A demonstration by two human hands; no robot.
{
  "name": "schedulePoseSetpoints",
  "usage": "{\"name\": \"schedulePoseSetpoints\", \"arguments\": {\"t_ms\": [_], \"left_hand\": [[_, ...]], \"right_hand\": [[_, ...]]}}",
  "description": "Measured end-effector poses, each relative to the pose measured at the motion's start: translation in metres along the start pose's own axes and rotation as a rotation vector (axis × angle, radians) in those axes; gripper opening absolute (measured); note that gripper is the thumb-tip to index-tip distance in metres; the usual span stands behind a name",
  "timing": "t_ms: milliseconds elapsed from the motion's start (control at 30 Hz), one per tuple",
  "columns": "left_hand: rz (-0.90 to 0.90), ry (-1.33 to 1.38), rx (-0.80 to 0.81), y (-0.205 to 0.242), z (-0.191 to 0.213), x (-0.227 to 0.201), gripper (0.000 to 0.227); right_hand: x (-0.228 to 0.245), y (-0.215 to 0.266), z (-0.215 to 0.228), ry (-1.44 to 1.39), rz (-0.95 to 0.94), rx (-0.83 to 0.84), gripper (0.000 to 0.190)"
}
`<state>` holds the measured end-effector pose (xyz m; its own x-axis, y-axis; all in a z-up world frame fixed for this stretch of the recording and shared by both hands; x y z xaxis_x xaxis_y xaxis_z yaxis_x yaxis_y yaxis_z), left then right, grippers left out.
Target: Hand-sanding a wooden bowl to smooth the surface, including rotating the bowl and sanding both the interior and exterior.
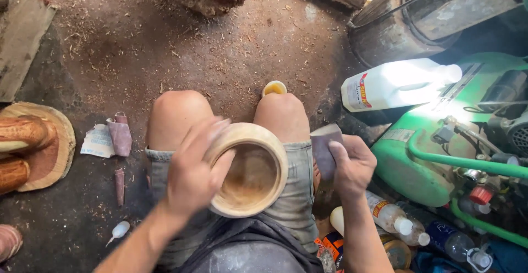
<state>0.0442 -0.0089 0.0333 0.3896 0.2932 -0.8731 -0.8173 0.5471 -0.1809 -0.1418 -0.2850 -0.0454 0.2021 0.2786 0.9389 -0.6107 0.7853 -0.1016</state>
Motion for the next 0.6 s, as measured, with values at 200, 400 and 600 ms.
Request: {"name": "schedulePoseSetpoints", "arguments": {"t_ms": [200,400,600], "left_hand": [[0.204,-0.032,-0.275,0.074,-0.016,0.010,0.061],[0.162,0.061,-0.222,0.054,-0.018,0.016,0.061],[0.134,0.099,-0.183,0.038,-0.014,0.020,0.066]], "right_hand": [[-0.022,0.040,0.009,-0.471,-0.026,0.456,0.016],[0.041,0.033,-0.029,0.202,-0.057,0.386,0.025],[0.046,0.065,-0.062,0.424,0.158,0.361,0.047]]}}
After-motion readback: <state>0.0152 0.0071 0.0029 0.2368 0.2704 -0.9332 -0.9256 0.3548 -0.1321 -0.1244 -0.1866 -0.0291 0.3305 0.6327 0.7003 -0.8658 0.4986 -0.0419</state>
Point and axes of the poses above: each hand's wrist, its own y-axis away from the middle knuckle, its own z-axis out of the back of the hand, x = y × z, the point moved 6 cm from there along -y, towards the middle knuckle, and after that the axes turned 4 degrees about z, right-handed, at the moved point
